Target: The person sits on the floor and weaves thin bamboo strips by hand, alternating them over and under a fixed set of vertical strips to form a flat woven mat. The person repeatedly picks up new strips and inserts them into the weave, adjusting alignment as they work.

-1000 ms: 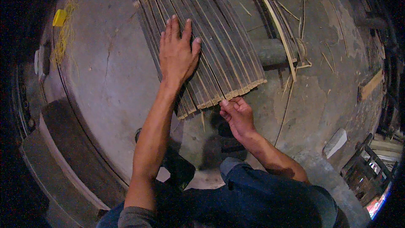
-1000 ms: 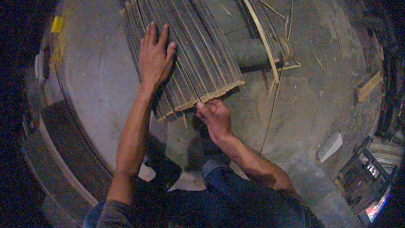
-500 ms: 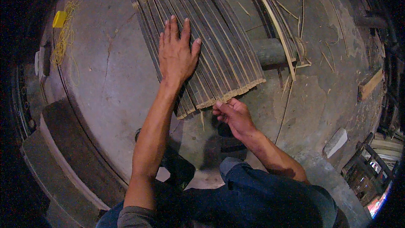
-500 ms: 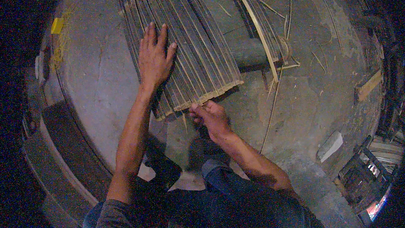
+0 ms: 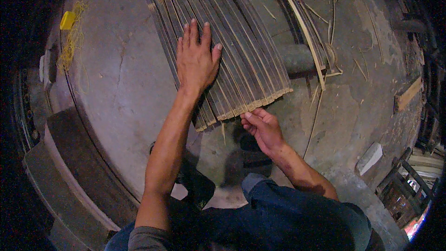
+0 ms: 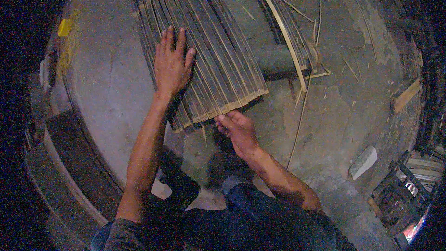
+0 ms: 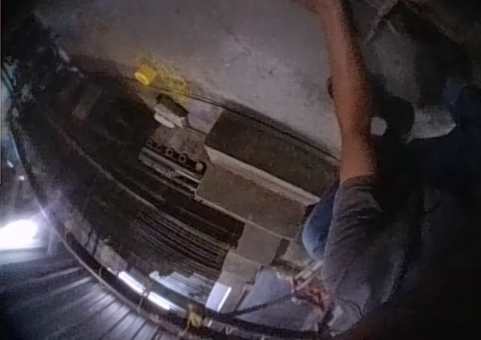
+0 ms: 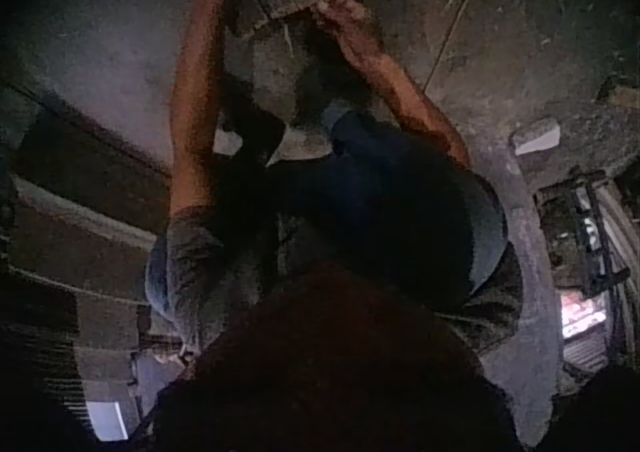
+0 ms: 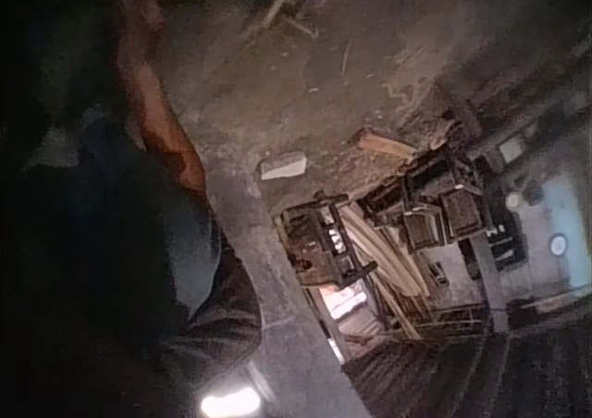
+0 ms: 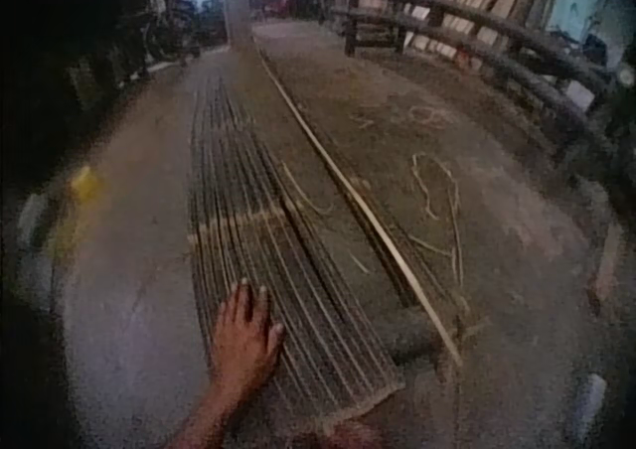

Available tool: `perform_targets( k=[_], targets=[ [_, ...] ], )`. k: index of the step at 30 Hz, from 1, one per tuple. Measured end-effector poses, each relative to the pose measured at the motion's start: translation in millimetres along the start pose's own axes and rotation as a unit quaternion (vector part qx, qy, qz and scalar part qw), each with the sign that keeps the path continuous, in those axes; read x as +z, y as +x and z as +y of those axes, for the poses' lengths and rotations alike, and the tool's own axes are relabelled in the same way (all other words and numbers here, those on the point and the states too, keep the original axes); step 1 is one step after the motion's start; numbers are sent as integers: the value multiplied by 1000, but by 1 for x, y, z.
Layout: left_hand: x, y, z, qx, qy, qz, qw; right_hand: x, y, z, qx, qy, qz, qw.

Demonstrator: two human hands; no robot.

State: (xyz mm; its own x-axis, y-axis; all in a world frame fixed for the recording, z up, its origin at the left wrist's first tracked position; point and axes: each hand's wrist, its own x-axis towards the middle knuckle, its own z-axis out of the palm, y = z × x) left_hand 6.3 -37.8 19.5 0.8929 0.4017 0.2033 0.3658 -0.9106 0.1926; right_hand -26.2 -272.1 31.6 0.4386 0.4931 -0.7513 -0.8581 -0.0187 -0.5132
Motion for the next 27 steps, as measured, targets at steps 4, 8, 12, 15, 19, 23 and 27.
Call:
perform_targets(
  k=[4, 8, 12, 15, 19, 23, 27],
  targets=[
    [0, 2, 4, 2, -14, 14, 1000, -7, -1, -3, 11, -4, -8, 1000],
    [1, -3, 1, -3, 0, 2, 1000, -27, -2, -11, -57, 35, 98, 993],
    [-5, -4, -9, -12, 19, -6, 1000, -72, 1, -71, -184, 188, 235, 936],
    [-5, 0, 4, -4, 20, 0, 1000, -129, 9, -92, -214, 185, 118, 952],
    [-3, -4, -3, -2, 12, 0, 1000, -106, 7, -82, -148, 111, 115, 976],
    [-4, -4, -3, 1, 5, 2, 1000, -103, 13, -73, -138, 85, 109, 981],
    [-4, -5, -1, 4, 6, 3, 1000, -98, 9, -84, -162, 18, 99, 982]
  ],
)
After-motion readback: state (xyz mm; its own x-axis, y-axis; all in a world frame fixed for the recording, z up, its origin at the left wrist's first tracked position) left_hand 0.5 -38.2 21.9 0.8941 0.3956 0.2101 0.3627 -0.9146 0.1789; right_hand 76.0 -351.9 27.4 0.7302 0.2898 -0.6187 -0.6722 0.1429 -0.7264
